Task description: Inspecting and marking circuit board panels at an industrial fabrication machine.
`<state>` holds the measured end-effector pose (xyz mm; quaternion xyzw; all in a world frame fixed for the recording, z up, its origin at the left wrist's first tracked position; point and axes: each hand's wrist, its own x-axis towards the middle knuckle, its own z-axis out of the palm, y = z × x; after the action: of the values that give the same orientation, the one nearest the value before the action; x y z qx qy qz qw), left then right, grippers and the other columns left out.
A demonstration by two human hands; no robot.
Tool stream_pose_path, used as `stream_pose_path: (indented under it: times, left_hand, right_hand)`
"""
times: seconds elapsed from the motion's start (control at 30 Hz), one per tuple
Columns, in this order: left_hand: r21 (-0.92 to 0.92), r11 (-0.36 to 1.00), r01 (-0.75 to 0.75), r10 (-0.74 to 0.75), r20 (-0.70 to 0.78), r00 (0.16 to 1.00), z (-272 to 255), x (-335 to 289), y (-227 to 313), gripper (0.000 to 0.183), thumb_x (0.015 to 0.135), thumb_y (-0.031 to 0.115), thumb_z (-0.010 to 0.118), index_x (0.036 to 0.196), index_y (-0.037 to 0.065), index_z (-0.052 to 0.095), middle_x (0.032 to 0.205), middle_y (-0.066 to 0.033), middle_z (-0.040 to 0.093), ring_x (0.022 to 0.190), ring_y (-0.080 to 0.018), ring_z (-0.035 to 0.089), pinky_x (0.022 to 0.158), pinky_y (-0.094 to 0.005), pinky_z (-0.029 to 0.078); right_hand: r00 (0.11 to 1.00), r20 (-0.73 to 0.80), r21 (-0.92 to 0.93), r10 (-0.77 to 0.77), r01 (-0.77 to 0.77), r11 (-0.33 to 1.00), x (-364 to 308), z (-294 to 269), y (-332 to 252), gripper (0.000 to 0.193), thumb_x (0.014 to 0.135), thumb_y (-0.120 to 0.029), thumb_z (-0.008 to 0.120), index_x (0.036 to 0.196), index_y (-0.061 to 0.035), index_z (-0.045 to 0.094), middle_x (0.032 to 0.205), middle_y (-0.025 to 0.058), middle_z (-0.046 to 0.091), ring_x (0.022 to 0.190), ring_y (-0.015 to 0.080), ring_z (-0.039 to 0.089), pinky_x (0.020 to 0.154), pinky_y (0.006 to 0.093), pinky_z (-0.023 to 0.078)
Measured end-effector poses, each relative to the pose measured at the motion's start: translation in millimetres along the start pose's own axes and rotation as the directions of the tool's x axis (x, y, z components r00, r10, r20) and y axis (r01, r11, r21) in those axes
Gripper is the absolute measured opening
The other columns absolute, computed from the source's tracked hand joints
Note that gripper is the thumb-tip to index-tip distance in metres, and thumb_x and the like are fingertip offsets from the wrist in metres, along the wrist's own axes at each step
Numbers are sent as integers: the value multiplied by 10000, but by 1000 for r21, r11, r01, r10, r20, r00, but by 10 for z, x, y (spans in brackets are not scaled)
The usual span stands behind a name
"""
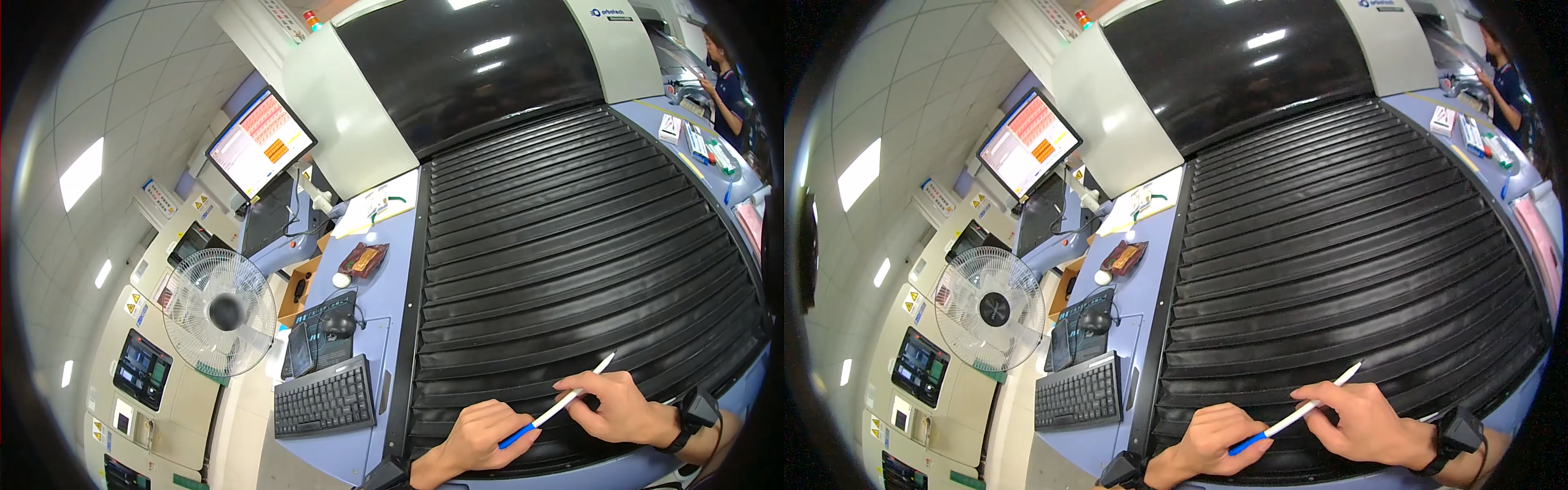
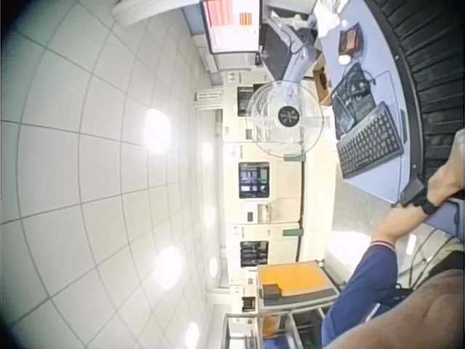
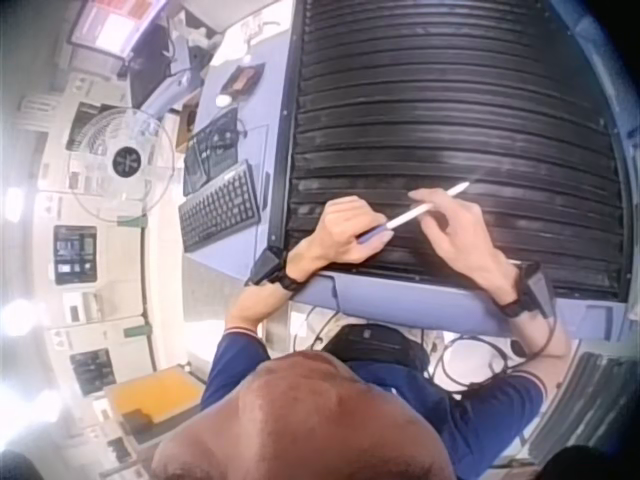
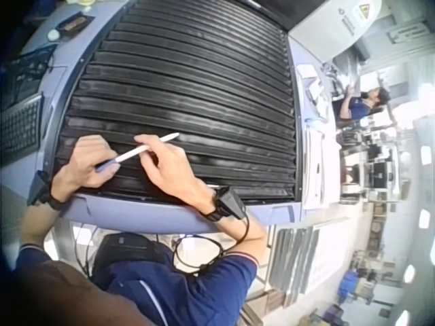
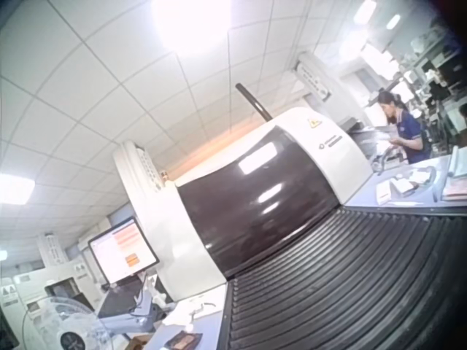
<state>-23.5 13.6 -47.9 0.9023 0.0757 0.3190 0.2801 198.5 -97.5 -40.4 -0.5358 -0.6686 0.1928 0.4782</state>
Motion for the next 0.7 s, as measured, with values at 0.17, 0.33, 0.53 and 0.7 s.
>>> stream_pose_path:
  times: [0.17,0.33,0.53,0.7]
  left_hand:
    - [4,1000,-4,4,0,1000,-8,12,6,144,799,70,830,878,-8,738,727,-112,687,610,-249,661,591,-334,513]
    - [5,1000,-5,5,2,1000,-14,16,6,149,797,70,831,886,-8,741,724,-109,682,610,-249,660,590,-334,512]
    - [-3,1000,9,-9,6,1000,-18,28,12,146,798,69,829,881,-11,738,733,-115,690,614,-253,662,592,-337,515]
    - [-4,1000,9,-8,12,1000,-13,36,14,145,796,69,828,878,-10,737,731,-114,691,612,-256,662,591,-339,516]
  right_hand:
    - [1000,1,10,14,-14,1000,1,-2,-3,299,853,0,690,1152,-11,686,885,133,762,715,266,749,641,332,590]
    - [1000,5,-4,4,-4,1000,5,-2,8,298,849,3,690,1147,-7,685,878,130,760,700,261,744,631,334,585]
    - [1000,4,2,10,-10,1000,8,7,29,291,854,-7,691,1145,-9,688,865,123,756,685,261,736,630,335,581]
    - [1000,6,4,20,-20,1000,1,-7,20,287,859,-11,691,1146,-11,691,858,126,752,680,262,734,625,335,578]
